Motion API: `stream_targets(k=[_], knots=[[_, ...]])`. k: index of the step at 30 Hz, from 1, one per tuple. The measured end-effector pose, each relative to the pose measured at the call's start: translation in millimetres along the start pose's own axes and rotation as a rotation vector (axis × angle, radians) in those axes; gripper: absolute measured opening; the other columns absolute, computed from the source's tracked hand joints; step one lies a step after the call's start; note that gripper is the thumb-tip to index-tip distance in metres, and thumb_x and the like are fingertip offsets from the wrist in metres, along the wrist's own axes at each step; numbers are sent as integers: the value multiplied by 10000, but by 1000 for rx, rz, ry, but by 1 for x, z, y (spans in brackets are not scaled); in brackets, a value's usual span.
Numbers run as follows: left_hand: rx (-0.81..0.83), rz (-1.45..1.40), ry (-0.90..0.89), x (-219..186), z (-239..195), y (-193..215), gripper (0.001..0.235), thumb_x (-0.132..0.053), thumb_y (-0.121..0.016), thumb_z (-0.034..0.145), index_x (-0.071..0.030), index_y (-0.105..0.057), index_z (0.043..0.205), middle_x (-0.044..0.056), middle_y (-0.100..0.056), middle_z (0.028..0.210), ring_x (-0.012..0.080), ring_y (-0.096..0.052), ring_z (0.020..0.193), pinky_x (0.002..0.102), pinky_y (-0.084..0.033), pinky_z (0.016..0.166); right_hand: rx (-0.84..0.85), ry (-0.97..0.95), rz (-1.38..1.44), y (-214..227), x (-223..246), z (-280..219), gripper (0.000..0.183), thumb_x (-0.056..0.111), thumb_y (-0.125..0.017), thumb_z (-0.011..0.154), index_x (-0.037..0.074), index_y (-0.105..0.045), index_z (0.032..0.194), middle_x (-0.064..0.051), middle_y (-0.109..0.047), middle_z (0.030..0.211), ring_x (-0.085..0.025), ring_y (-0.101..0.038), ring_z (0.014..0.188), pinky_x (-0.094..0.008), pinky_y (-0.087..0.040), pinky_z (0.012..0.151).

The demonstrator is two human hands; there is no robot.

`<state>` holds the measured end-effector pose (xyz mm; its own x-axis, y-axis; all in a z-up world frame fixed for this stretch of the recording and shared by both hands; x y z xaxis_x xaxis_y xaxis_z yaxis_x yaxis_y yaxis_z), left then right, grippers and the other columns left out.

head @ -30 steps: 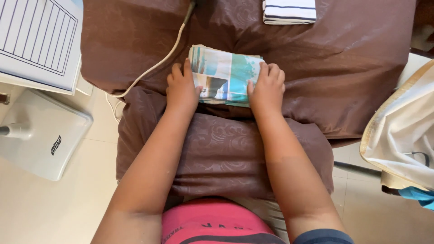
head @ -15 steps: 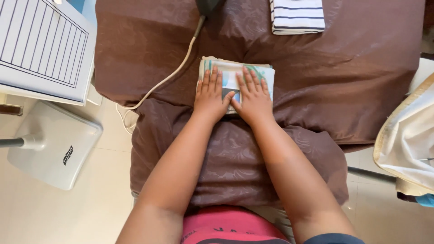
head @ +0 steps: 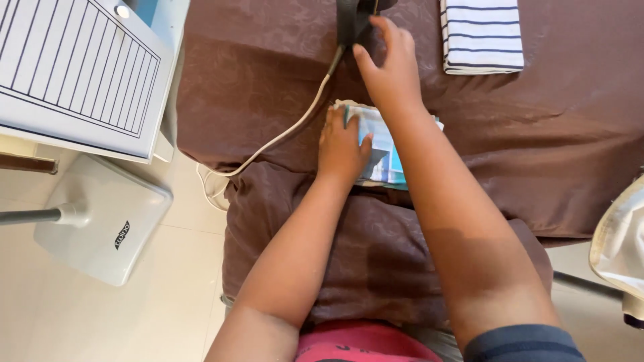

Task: Ironing a patterned shirt on a flat surface and folding it into a neat square, with intermittent ironing of the folds.

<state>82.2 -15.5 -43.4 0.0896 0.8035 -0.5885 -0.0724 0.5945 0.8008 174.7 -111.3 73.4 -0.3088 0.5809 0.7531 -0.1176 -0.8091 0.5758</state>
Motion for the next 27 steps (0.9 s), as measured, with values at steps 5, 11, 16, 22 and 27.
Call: stream_targets(k=[5, 11, 16, 22, 27], knots=[[36, -56, 159, 18, 8, 1, 537, -273, -580, 976, -75, -491, 1467, 243, -270, 1640, 444, -193, 1546, 556, -278, 1205, 62, -140, 253, -40, 4, 52, 392, 381, -718, 943, 150, -628, 1247, -77, -640, 1204, -204, -621, 1149, -337, -484, 990], [25, 94, 287, 27, 13, 13, 444, -245, -582, 950, -174, -570, 1389, 126, -536, 1253, 339, -568, 1130, 530, -486, 906, -59, -3, 194, -22, -3, 57, 309, 373, -648, 998, 78, -669, 1085, -98, -734, 1003, -223, -660, 912, -399, -507, 782], [-430, 210, 412, 49, 15, 21, 643, -271, -671, 831, -239, -503, 1450, 47, -476, 1352, 307, -557, 1141, 504, -544, 845, 47, -251, 513, 24, 21, 16, 420, 477, -552, 1007, 69, -646, 1035, -99, -632, 840, -222, -620, 655, -384, -541, 554], [-823, -460, 590, 109, 18, 17, 357, -120, -567, 912, -231, -621, 1247, 36, -617, 1167, 291, -655, 1127, 423, -536, 963, 154, -568, 673, 24, 46, -69, 540, 524, -463, 1048, 20, -621, 934, -106, -542, 664, -201, -560, 426, -351, -528, 340], [-768, -1026, 915, 118, 9, 13, 289, -235, -543, 969, -143, -693, 1197, 122, -560, 1299, 320, -554, 1284, 389, -420, 1124, 251, -836, 693, -14, 22, -111, 574, 545, -447, 1046, -2, -595, 951, -86, -528, 671, -158, -536, 420, -308, -490, 325]])
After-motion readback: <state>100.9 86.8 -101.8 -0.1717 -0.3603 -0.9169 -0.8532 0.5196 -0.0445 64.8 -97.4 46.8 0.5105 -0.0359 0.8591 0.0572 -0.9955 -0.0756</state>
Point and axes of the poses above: each hand's wrist, its own z-axis towards the middle knuckle, its own y-axis out of the back of the hand, x = y × z, the point moved 4 cm from there along z, towards the middle knuckle
